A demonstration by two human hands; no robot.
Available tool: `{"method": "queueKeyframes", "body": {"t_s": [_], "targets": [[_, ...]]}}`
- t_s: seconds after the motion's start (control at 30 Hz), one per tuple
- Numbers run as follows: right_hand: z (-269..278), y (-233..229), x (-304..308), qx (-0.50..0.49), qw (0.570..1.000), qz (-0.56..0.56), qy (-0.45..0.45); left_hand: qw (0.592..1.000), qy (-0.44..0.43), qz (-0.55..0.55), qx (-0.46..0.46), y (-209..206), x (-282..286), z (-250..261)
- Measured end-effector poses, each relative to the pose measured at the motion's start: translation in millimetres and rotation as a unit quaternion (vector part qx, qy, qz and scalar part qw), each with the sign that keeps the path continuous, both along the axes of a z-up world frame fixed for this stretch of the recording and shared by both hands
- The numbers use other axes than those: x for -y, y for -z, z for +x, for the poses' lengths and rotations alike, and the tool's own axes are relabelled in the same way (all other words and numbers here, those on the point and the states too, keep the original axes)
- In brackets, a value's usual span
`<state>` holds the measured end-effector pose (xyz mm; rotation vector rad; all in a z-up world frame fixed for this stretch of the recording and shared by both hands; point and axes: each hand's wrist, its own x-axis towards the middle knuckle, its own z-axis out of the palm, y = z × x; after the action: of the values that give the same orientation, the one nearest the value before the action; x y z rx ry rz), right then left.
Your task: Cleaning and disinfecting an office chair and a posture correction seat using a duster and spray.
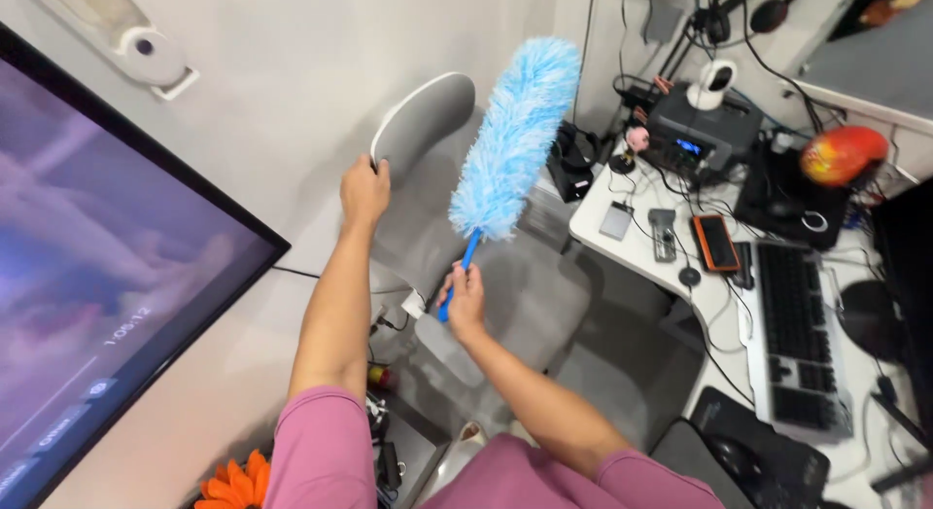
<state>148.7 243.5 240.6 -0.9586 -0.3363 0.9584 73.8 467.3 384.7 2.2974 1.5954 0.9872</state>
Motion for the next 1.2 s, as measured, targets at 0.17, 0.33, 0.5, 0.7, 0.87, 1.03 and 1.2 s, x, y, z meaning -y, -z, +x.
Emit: {"method": "queueKeyframes", "body": {"t_s": [0.17,0.33,0.5,0.7,0.87,1.03,1.2], "targets": [[-19.8,24.3,-8.6,0.119,0.962,-0.217,-0.117,0.967,0.002,-0.159,0.197,-10.4,-17.7,0.2],[-7.3,32.7,-20.7,0.280,0.942,-0.171,0.068,0.973,-0.021,-0.150,0.177,4.3,-39.2,5.8],[-7.6,86.5,-22.2,0.411,0.897,-0.157,-0.043,0.995,-0.009,-0.049,0.081,28.5,-53.5,-3.8],[22.1,95.2,-63.8,0.030,0.964,-0.223,0.139,0.981,-0.006,-0.114,0.159,6.4,-32.2,-2.6],[24.7,56.7,-92.7,0.042,0.991,-0.109,0.064,0.990,-0.013,-0.115,0.074,-3.9,-27.3,-1.7],[-3.0,67.6,-117.3,0.034,0.987,-0.152,0.043,0.989,-0.007,-0.133,0.064,-4.1,-29.8,0.8],[-36.5,192.8,-116.1,-0.151,0.944,-0.285,-0.067,0.973,0.056,-0.165,0.150,-2.5,-30.9,-2.9]]}}
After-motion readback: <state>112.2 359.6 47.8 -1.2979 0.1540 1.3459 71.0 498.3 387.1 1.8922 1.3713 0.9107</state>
